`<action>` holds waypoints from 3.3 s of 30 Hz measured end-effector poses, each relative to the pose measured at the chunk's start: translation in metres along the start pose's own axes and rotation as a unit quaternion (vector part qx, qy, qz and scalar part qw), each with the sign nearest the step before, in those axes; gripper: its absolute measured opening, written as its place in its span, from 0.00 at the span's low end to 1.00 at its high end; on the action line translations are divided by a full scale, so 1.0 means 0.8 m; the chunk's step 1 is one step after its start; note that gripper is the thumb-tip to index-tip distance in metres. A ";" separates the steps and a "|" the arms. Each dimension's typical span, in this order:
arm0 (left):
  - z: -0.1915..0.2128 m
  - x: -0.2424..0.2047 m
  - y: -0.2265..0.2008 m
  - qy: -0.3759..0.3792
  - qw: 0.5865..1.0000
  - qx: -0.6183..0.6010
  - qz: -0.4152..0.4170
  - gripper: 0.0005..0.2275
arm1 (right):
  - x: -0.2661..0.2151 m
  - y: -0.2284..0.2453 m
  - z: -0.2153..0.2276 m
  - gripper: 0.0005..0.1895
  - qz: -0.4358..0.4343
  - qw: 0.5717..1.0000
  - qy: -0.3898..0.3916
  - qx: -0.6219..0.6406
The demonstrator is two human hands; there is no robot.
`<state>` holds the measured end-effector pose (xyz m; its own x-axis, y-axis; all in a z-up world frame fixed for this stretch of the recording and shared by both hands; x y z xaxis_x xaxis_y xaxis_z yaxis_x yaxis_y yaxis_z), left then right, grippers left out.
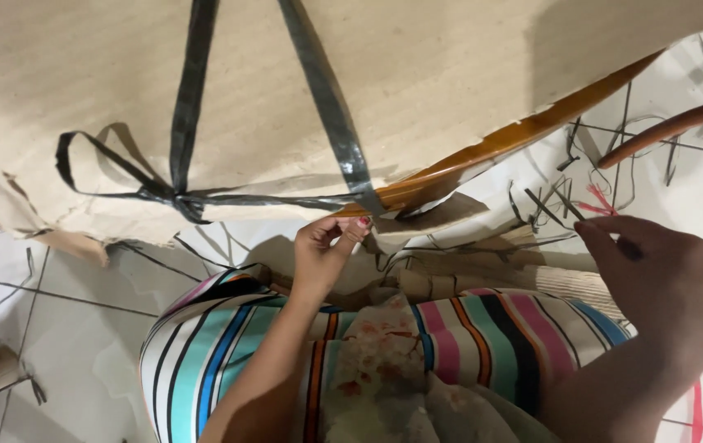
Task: Wrapping a wooden chair leg with protective paper and black plastic strips for packaging.
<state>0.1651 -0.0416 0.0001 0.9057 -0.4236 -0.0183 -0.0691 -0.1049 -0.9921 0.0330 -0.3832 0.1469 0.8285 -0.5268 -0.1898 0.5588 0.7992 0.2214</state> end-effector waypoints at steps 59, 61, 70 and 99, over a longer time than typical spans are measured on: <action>0.077 -0.011 -0.147 -0.063 0.924 0.376 -0.022 0.03 | 0.014 0.132 -0.046 0.09 0.364 0.819 0.063 0.439; 0.072 -0.011 -0.149 -0.030 0.933 0.358 0.021 0.04 | 0.002 0.143 -0.045 0.08 0.389 0.815 0.062 0.426; 0.019 -0.018 -0.186 0.190 0.943 0.273 -0.030 0.06 | -0.047 0.223 -0.062 0.12 0.449 0.810 0.025 0.376; -0.043 -0.050 -0.194 0.116 0.923 0.189 -0.314 0.11 | -0.107 0.232 -0.074 0.19 0.417 0.828 -0.145 0.345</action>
<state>0.1254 -0.0397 0.1589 0.6009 -0.5716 0.5587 0.6291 -0.0930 -0.7717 0.0635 -0.1726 0.1478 0.8545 -0.0015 0.5194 -0.4077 0.6177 0.6725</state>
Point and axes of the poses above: each hand's wrist, its own x-axis towards the middle knuckle, its own z-axis out of the back of the hand, y = z × x, the point moved 10 cm from there along x, towards the middle knuckle, and after that the axes turned 10 degrees about y, right-handed, at the moved point
